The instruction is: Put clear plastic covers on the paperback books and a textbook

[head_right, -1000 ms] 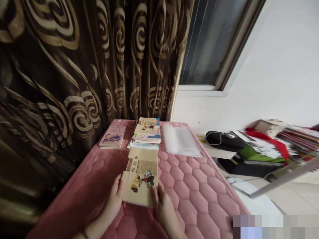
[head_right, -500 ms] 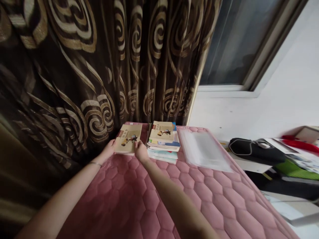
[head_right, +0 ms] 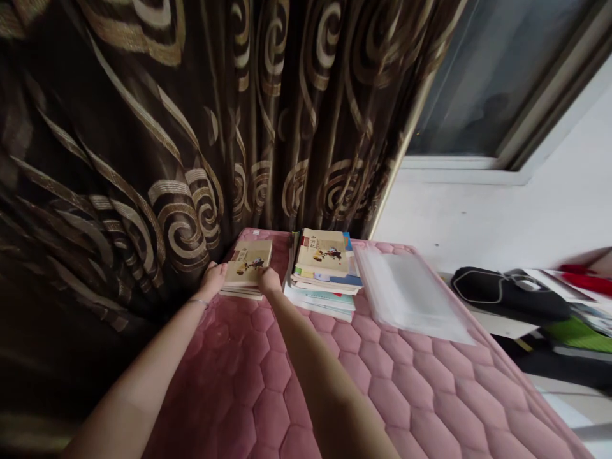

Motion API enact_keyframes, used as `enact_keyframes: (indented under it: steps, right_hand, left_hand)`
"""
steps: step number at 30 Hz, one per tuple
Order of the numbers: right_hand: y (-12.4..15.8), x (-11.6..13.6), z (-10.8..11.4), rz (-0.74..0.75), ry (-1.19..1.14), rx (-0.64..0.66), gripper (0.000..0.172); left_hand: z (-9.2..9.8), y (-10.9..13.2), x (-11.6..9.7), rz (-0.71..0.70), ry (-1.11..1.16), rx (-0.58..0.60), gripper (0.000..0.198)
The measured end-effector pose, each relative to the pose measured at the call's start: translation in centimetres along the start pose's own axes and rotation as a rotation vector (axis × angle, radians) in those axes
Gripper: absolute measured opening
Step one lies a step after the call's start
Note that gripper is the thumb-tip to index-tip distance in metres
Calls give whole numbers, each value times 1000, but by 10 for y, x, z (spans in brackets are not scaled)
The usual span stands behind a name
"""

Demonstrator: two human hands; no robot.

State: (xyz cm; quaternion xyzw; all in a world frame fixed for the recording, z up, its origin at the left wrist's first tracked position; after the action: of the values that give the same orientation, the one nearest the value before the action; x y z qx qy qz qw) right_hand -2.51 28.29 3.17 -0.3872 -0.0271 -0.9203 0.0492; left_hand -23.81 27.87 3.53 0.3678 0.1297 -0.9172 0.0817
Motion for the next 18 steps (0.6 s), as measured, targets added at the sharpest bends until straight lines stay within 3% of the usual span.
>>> enact_keyframes:
  steps: [6, 13, 18]
  right_hand:
    - [8, -5, -6, -47, -20, 75, 30]
    - [23, -1, 6, 118, -70, -44, 36]
    - [47, -18, 2, 195, -158, -87, 61]
  left_hand:
    - [7, 14, 12, -32, 93, 16, 40]
    - [6, 40, 22, -46, 200, 25, 44]
    - [3, 46, 18, -41, 153, 14, 60]
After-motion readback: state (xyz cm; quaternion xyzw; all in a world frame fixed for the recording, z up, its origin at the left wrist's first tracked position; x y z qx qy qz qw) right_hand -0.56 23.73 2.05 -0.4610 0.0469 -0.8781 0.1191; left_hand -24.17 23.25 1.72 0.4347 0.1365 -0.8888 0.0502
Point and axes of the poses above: each hand's wrist, its own y-axis away from the middle knuckle, its own z-axis out of the back of the hand, x = y × z, the point moved 9 cm from there along -y, towards the middle knuckle
